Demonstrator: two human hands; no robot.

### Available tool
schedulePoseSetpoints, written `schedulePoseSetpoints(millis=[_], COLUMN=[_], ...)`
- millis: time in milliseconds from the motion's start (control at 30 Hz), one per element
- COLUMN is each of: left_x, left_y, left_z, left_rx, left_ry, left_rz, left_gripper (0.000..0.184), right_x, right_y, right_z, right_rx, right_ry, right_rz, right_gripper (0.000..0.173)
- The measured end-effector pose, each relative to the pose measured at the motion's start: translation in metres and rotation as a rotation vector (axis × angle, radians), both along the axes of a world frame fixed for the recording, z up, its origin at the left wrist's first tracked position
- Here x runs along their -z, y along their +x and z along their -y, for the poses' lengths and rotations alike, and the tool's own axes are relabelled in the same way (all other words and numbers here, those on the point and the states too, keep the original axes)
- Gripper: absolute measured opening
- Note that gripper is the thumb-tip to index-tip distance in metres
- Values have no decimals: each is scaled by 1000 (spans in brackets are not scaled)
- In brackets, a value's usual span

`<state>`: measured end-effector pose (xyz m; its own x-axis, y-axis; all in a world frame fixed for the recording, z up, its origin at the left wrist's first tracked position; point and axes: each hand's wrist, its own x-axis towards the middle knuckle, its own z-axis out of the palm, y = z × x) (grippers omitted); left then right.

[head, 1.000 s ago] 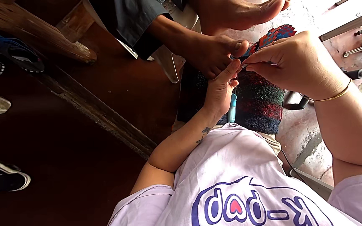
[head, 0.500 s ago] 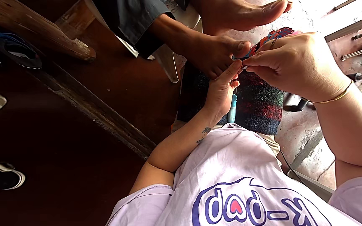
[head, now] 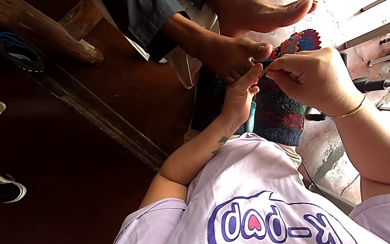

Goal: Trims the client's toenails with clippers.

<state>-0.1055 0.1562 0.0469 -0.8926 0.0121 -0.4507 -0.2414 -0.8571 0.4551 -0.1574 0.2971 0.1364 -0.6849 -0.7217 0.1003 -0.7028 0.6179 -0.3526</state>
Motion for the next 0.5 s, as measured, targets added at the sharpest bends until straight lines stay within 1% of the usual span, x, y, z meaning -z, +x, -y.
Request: schedulePoseSetpoints(millis=[133,267,400,500], left_x=[1,2,-1,-1], left_y=[0,1,2,1], left_z=[0,0,1,0], left_rx=[-1,3,9,10], left_ry=[11,11,-1,-2], left_rz=[24,2,10,8], left_gripper=[4,6,5,6], right_x=[5,8,-5,-14], right_y=[3,2,-6,-9], right_z=[0,-2,-5,0], right_rx=[5,-18,-57,-92], right_ry=[-36,-52,41,119], right_rz=[18,21,35,-9], right_gripper=[23,23,28,29])
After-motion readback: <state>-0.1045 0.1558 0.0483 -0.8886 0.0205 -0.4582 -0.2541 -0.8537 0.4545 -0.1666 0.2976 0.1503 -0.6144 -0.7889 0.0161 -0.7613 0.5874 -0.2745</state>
